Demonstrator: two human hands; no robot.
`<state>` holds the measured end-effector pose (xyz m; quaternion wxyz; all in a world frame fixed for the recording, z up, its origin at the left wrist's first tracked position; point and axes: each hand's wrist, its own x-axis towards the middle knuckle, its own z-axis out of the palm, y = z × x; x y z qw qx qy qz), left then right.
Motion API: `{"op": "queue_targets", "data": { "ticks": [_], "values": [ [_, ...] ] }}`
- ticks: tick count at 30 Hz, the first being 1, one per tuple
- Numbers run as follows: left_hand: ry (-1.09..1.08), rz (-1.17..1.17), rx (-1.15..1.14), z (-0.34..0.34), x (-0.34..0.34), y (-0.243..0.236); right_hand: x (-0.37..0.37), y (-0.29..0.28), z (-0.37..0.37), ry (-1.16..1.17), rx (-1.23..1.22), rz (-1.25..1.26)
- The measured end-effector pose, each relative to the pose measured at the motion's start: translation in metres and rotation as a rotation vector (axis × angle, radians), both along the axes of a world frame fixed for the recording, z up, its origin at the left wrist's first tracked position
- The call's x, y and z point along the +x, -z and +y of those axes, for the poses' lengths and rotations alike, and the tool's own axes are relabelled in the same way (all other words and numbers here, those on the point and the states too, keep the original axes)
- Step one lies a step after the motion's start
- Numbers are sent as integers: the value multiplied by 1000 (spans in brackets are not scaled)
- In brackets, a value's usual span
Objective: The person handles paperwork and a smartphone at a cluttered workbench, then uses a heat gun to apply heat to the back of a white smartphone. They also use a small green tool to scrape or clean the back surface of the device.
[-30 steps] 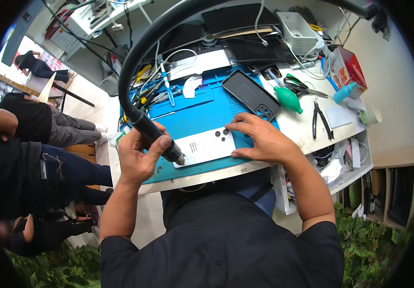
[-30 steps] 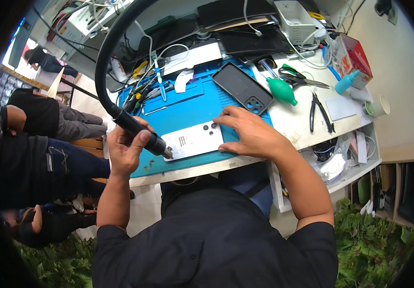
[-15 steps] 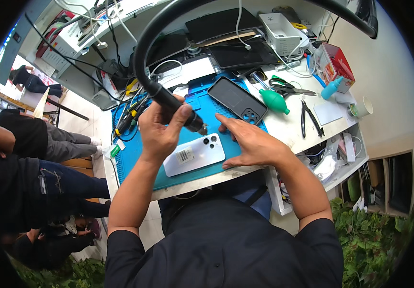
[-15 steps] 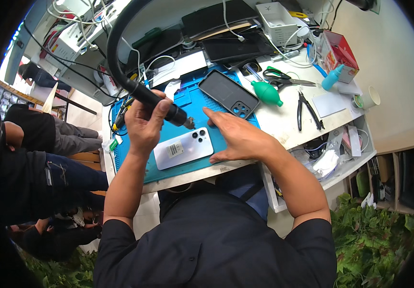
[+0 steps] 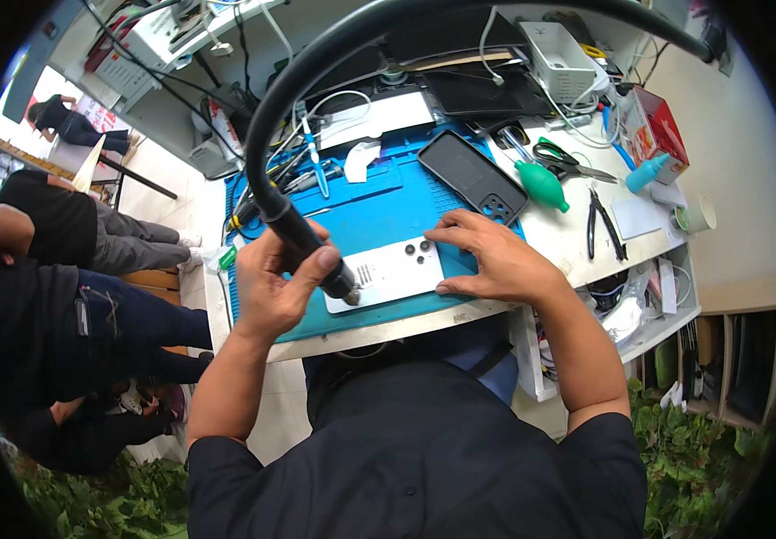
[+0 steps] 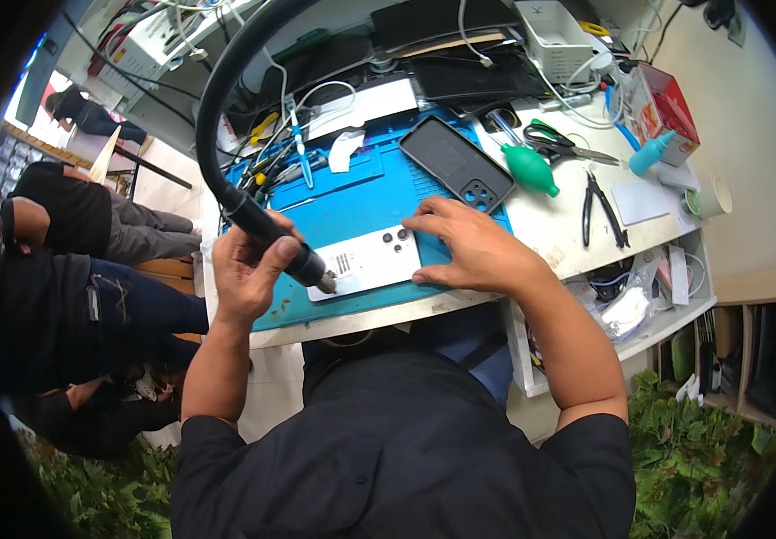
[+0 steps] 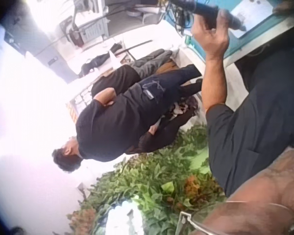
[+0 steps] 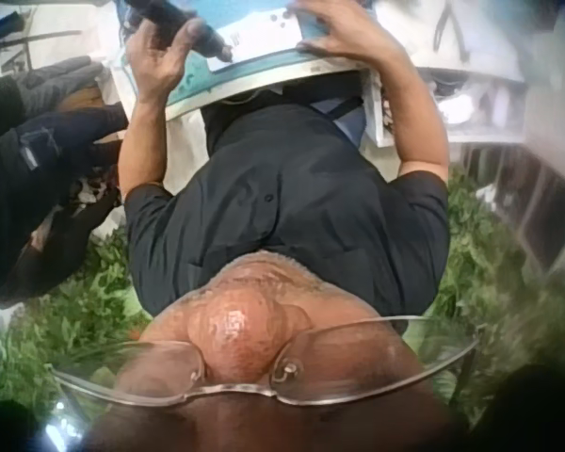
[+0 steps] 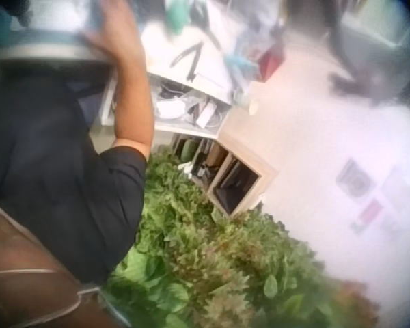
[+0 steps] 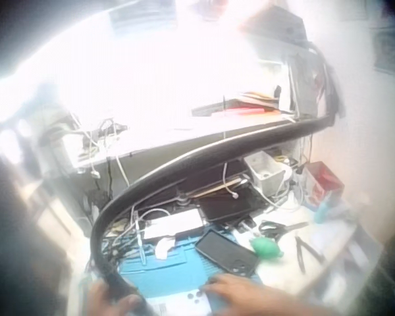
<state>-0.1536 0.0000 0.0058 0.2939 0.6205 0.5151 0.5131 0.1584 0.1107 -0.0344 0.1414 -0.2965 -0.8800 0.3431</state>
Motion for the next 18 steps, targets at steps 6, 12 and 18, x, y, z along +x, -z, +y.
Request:
{"op": "queue_targets", "data": {
  "ticks": [6, 12, 18],
  "values": [
    [-163, 35, 46, 4, -35, -2, 0, 4, 0, -12, 56, 20],
    [-98, -33, 161, 49, 3, 8, 2, -3, -1, 6, 5, 24],
    [24, -86, 120, 79, 65, 7, 5, -3, 5, -3, -140, 21]
  ]
}}
